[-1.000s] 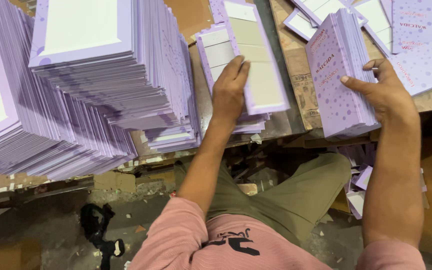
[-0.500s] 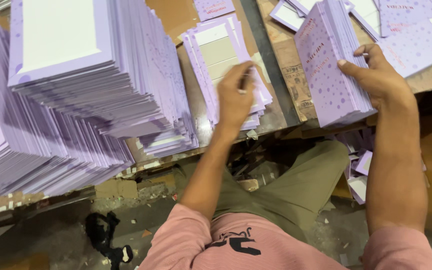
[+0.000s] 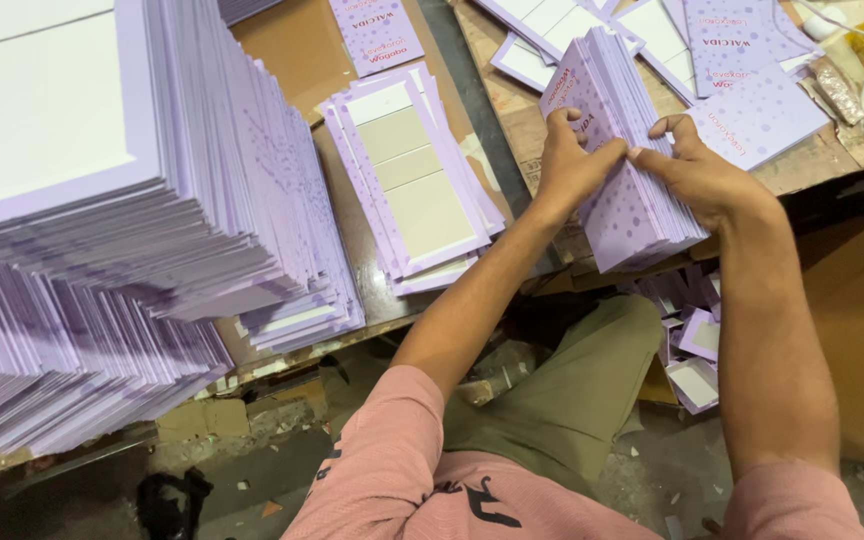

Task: The person sits on the floor and repeatedly picks up small purple paper cards from a large pile, aligns them, and places them into a smaller stack. The person continues this process, occasionally adjusting the stacks to keep them neat.

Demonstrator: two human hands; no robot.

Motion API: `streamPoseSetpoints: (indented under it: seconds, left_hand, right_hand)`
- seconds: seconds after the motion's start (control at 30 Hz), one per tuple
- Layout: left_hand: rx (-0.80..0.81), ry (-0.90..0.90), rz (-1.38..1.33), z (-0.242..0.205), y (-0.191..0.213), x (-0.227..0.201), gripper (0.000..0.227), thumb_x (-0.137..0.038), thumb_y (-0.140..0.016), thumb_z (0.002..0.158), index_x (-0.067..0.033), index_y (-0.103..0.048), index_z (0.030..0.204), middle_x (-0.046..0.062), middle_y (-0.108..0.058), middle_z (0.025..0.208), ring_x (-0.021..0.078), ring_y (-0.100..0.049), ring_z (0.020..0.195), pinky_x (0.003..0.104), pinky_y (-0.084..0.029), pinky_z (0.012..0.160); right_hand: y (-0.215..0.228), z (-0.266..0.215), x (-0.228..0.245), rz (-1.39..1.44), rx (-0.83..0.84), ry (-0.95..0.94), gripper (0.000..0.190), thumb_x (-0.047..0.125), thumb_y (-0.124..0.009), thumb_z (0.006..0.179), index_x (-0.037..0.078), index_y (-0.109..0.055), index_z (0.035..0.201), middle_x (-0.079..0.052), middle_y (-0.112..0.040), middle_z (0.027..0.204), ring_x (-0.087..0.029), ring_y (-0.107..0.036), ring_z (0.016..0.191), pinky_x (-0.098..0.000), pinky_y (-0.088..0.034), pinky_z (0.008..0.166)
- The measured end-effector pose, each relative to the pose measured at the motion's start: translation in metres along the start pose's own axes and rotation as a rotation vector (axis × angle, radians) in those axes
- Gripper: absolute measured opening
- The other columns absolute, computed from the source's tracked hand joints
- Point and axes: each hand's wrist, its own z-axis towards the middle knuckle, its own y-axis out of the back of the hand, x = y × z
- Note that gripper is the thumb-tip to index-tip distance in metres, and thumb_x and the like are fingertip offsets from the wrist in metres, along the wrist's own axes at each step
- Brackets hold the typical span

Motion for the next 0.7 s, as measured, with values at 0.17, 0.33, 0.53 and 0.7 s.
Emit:
streamPoseSetpoints:
  seconds: [0.17,0.33,0.53,0.7]
  left_hand:
    - [0.037,0.233,-0.27,0.006,0.002,0.0,0.084,-0.022,-0.072,0.069,0.0018,-0.026,0.136,0.02,-0.054,0.1,0.0299,-0.064,0.087,0.04,-0.056,0.063]
    - [-0.061,0.121,-0.271,0.005,0.005,-0.011,0.082,-0.023,-0.073,0.073,0.0008,-0.027,0.136,0.02,-0.053,0.107,0.0276,-0.065,0.091,0.037,-0.06,0.068]
    - [0.014,0.169,-0.104,0.016,0.005,-0.022,0.085,-0.024,-0.071,0.07,0.0014,-0.025,0.137,0.028,-0.056,0.114,0.0374,-0.072,0.092,0.041,-0.065,0.074]
    - [-0.092,0.098,-0.032,0.004,0.014,0.002,0.077,-0.023,-0.072,0.075,0.0008,-0.032,0.136,0.024,-0.06,0.114,0.0322,-0.068,0.097,0.041,-0.059,0.08]
  right_hand:
    - [0.0,0.007,-0.005,0.067,0.011,0.055,0.049,0.029,-0.06,0.1,0.017,-0.03,0.138,-0.023,-0.066,0.099,-0.026,-0.068,0.072,-0.0324,-0.054,0.045]
    - [0.001,0.014,-0.01,0.148,0.0,0.034,0.056,0.027,-0.067,0.097,0.02,-0.031,0.139,-0.021,-0.066,0.1,-0.025,-0.069,0.073,-0.0341,-0.055,0.044]
    - [0.005,0.03,-0.025,0.207,-0.014,0.124,0.074,0.024,-0.075,0.091,0.027,-0.027,0.148,-0.017,-0.06,0.113,-0.026,-0.069,0.088,-0.0364,-0.06,0.051]
    - [0.009,0.032,-0.034,0.181,-0.063,0.11,0.086,0.028,-0.077,0.09,0.027,-0.022,0.157,-0.018,-0.056,0.12,-0.029,-0.07,0.097,-0.0367,-0.064,0.057]
